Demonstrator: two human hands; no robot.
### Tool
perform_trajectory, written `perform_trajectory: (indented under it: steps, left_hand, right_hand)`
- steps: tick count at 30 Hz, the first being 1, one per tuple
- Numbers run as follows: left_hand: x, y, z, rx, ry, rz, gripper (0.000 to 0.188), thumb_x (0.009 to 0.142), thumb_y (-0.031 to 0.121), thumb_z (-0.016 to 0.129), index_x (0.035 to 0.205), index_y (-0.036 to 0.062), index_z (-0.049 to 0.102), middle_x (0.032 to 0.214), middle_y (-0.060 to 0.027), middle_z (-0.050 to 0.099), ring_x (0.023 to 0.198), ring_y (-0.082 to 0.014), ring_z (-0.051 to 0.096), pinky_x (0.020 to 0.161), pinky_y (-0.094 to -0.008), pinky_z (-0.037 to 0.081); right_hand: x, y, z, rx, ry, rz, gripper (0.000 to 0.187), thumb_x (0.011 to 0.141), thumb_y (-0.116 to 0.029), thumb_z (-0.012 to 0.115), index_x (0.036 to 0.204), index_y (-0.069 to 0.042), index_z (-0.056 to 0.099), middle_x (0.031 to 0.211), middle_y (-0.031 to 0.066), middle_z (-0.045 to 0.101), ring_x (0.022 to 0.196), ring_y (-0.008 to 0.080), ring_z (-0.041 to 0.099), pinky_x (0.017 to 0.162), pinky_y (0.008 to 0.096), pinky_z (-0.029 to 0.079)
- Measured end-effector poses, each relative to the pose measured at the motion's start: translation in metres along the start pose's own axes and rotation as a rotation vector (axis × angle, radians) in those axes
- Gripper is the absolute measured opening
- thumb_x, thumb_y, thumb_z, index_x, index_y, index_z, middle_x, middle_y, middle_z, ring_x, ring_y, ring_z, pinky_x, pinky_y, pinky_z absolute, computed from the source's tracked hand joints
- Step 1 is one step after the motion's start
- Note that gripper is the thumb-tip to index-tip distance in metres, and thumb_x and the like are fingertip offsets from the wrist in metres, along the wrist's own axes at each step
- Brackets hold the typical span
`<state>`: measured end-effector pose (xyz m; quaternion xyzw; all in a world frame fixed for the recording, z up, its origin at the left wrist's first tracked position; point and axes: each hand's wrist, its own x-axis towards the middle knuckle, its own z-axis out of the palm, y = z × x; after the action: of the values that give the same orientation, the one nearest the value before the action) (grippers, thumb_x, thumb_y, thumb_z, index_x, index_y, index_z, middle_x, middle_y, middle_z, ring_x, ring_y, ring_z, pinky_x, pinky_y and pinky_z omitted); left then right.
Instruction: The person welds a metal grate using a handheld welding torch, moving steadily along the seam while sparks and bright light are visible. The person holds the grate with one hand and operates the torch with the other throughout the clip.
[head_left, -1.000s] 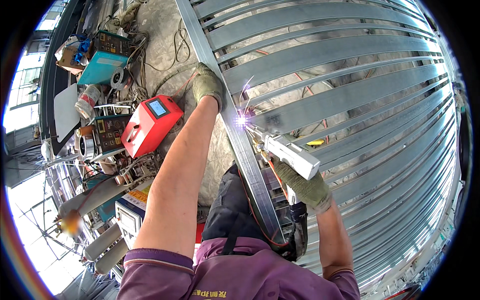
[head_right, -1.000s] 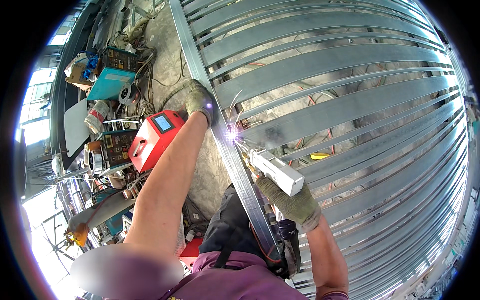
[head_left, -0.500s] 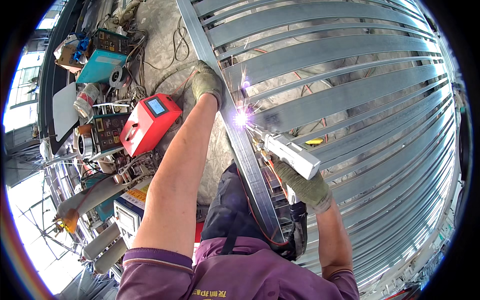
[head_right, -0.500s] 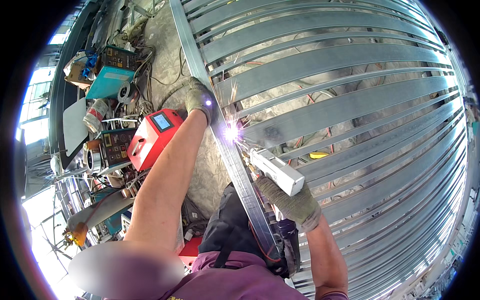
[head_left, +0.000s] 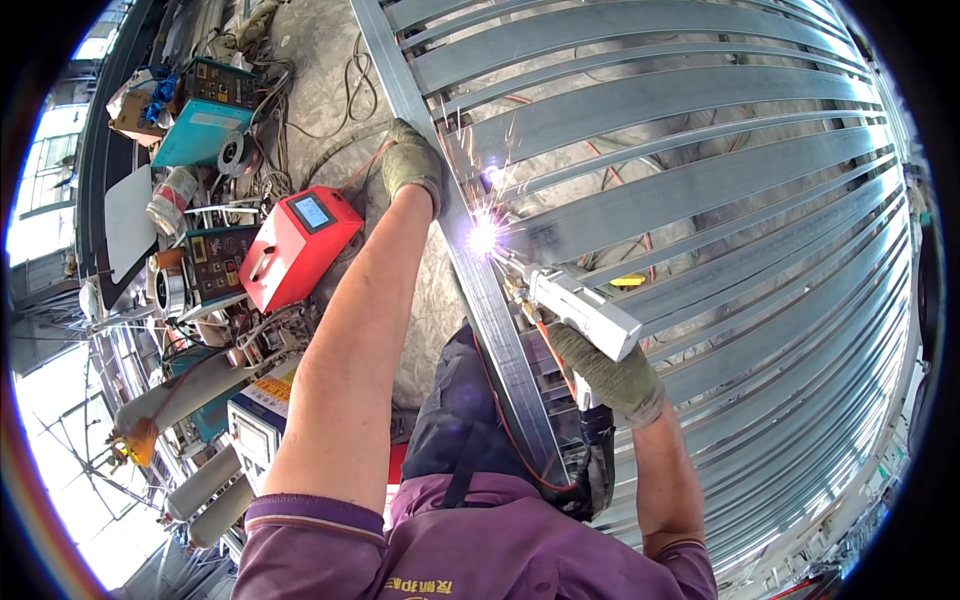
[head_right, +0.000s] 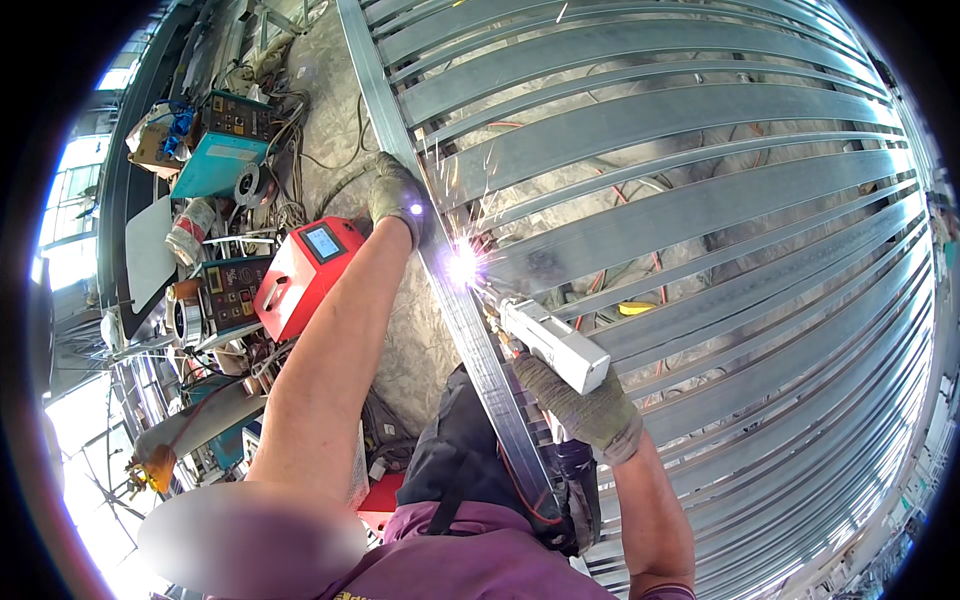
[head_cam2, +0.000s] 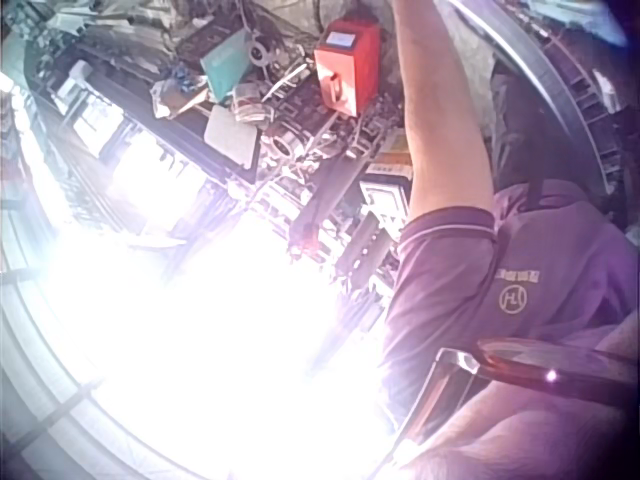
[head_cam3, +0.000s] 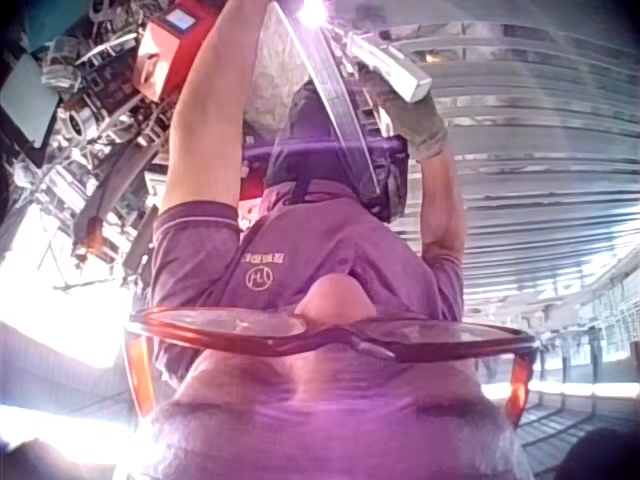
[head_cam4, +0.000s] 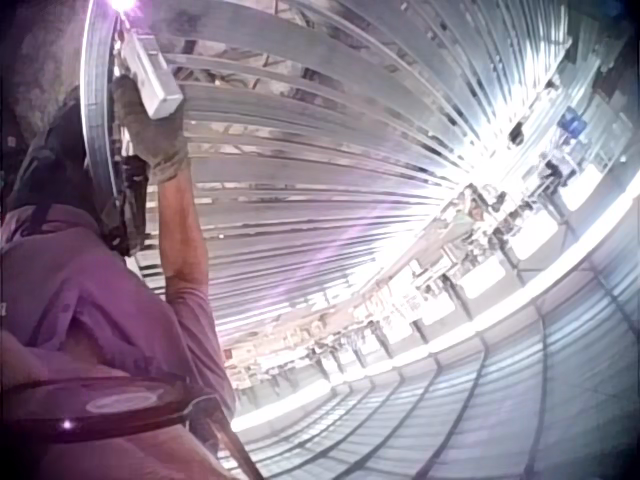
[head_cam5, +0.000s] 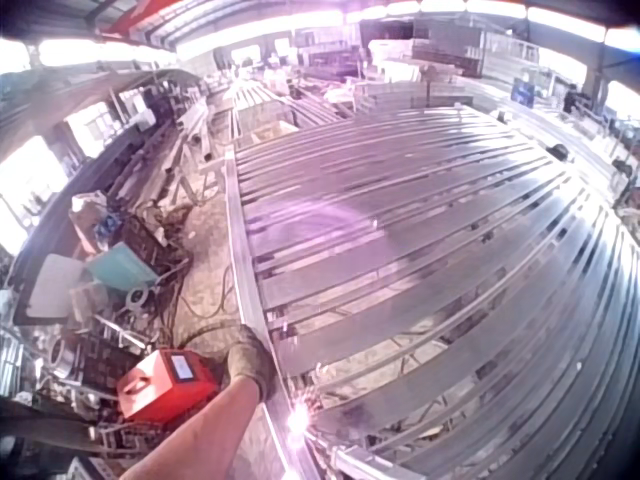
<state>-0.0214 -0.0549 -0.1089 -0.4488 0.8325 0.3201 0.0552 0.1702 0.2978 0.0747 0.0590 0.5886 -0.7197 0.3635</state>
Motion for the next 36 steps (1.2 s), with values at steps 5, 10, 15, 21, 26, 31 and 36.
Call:
perform_trajectory:
  steps: [5,10,15,21,26,31,36]
  left_hand:
    - [-0.009,0.008,-0.002,0.002,-0.010,-0.009,0.080,0.110,0.059,0.018,0.139,-0.0018,0.062,0.146,-0.0260,0.060,0.136,-0.0411,0.057,0.113,-0.0451,0.046]
    - [-0.008,0.009,-0.004,0.005,-0.007,-0.021,0.079,0.111,0.057,0.018,0.139,-0.0017,0.061,0.147,-0.0250,0.059,0.136,-0.0403,0.057,0.114,-0.0446,0.045]
    - [-0.024,0.019,-0.013,-0.017,0.005,0.005,0.078,0.111,0.056,0.017,0.139,-0.0023,0.062,0.146,-0.0255,0.060,0.136,-0.0407,0.057,0.114,-0.0450,0.046]
    - [-0.045,0.037,-0.029,-0.041,0.009,0.008,0.078,0.111,0.054,0.017,0.138,-0.0033,0.062,0.145,-0.0264,0.060,0.135,-0.0416,0.058,0.113,-0.0458,0.046]
    - [-0.032,0.020,-0.021,-0.033,0.073,0.084,0.079,0.111,0.055,0.017,0.137,-0.0035,0.063,0.145,-0.0267,0.060,0.136,-0.0420,0.056,0.114,-0.0461,0.044]
    - [-0.051,0.037,-0.029,-0.123,0.031,0.064,0.079,0.111,0.055,0.018,0.139,-0.0030,0.062,0.146,-0.0267,0.059,0.138,-0.0420,0.054,0.115,-0.0460,0.043]
    - [-0.035,0.024,-0.022,-0.176,0.049,0.048,0.080,0.110,0.057,0.018,0.139,-0.0036,0.063,0.146,-0.0273,0.059,0.139,-0.0421,0.054,0.116,-0.0455,0.043]
  right_hand:
    - [-0.002,-0.005,0.001,0.004,0.027,0.060,0.040,0.098,-0.015,0.077,0.135,-0.004,0.067,0.103,0.0008,0.075,0.081,0.0042,0.068,0.064,0.0224,0.055]
    - [-0.004,-0.003,-0.001,-0.023,-0.017,0.002,0.040,0.098,-0.016,0.077,0.135,-0.004,0.066,0.103,0.0018,0.075,0.081,0.0051,0.068,0.065,0.0230,0.056]
    - [-0.006,0.011,-0.006,-0.054,-0.009,-0.049,0.040,0.098,-0.016,0.077,0.134,-0.003,0.066,0.104,0.0021,0.075,0.082,0.0054,0.069,0.066,0.0235,0.056]
    - [-0.006,0.005,-0.005,0.022,-0.008,0.087,0.040,0.098,-0.015,0.077,0.134,-0.003,0.065,0.104,0.0019,0.074,0.083,0.0056,0.068,0.068,0.0245,0.057]
    - [-0.005,0.007,-0.004,0.024,-0.019,0.100,0.040,0.098,-0.015,0.077,0.135,-0.003,0.065,0.104,0.0019,0.074,0.083,0.0055,0.068,0.068,0.0238,0.058]
    - [-0.007,0.009,-0.005,0.015,0.001,0.065,0.041,0.099,-0.015,0.077,0.136,-0.002,0.064,0.106,0.0026,0.073,0.084,0.0059,0.068,0.069,0.0233,0.060]
    - [-0.009,0.005,-0.002,0.020,-0.020,0.015,0.043,0.099,-0.012,0.075,0.138,-0.001,0.063,0.112,0.0039,0.074,0.089,0.0068,0.069,0.071,0.0235,0.060]
